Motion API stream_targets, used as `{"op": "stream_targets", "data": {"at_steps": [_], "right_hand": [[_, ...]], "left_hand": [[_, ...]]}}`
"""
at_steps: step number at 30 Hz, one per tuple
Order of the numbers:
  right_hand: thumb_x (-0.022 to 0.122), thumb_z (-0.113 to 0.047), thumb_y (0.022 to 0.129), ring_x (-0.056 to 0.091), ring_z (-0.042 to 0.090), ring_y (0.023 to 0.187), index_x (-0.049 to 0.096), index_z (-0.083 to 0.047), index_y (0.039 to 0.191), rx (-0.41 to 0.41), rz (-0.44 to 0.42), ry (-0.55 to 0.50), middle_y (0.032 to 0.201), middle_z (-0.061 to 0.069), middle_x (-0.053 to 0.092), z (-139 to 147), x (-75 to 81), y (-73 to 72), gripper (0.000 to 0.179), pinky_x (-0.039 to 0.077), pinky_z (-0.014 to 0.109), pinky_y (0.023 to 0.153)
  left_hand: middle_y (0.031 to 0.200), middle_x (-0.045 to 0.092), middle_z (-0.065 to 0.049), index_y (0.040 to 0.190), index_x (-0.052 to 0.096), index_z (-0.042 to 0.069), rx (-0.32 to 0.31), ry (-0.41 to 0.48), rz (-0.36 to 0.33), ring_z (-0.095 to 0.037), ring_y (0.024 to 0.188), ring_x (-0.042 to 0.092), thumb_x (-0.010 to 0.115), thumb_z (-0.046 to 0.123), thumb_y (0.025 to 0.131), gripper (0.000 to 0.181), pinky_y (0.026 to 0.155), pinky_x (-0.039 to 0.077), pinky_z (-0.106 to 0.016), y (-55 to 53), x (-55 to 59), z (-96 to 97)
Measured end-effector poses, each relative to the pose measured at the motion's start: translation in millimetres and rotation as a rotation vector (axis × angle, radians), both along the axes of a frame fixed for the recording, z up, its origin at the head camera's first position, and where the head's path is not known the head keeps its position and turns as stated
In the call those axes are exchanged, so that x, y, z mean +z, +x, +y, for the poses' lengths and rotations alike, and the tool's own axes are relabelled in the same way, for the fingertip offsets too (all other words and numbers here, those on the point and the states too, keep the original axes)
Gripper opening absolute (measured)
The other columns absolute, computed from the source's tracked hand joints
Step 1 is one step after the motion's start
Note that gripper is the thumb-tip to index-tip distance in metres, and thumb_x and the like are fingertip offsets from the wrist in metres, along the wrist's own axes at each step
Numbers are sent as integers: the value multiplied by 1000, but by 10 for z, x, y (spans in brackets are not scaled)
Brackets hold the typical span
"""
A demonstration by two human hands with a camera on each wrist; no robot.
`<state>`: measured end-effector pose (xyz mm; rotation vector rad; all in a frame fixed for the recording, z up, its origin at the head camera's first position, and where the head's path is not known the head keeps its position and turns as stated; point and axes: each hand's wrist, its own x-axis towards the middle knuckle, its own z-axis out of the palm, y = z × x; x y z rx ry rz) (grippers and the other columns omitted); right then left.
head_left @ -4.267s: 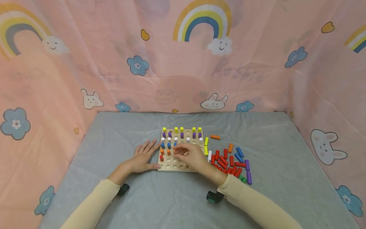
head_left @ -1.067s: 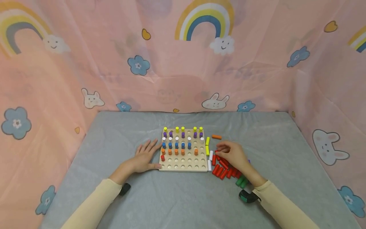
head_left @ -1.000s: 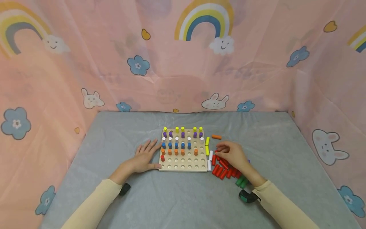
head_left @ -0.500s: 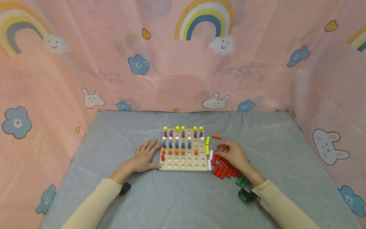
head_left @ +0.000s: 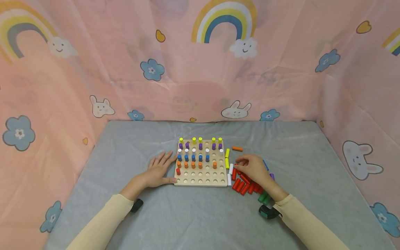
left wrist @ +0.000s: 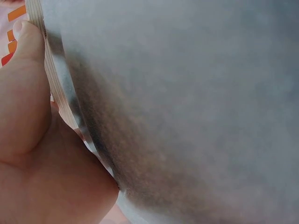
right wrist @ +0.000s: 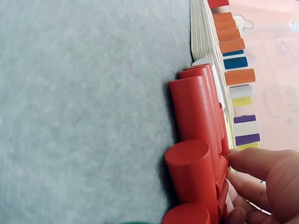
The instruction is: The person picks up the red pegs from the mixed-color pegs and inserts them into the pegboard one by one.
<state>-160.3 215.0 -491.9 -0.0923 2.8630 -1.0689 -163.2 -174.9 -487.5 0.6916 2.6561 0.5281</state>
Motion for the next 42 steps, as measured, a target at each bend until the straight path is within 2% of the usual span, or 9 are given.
{"op": "stream_targets", "data": {"at_steps": [18,27,42], "right_hand": [[76,-20,86,59,11,67,76,-8,100,-16,31,-43,83,5,73,10,-13,2,19,48,26,63],[76,-18,87,63,11,71,76,-5,104,-13,75,-97,90,9,75,16,13,-4,21,51,23,64],[74,-15,89,66,16,78,75,-5,109,9,88,-189,95,11,75,-46,93,-12,23,52,22,63]], "left_hand": [[168,3,-15,160,16,17,3,6,-7,-44,154,-1,65,53,89,94,117,3,-70,11,-5,-1],[168,5,-15,160,16,17,2,7,3,-44,154,0,66,52,89,94,117,4,-70,14,-1,0],[168,4,-15,160,16,17,3,-3,6,-44,154,0,66,53,89,95,117,4,-70,9,2,5]]}}
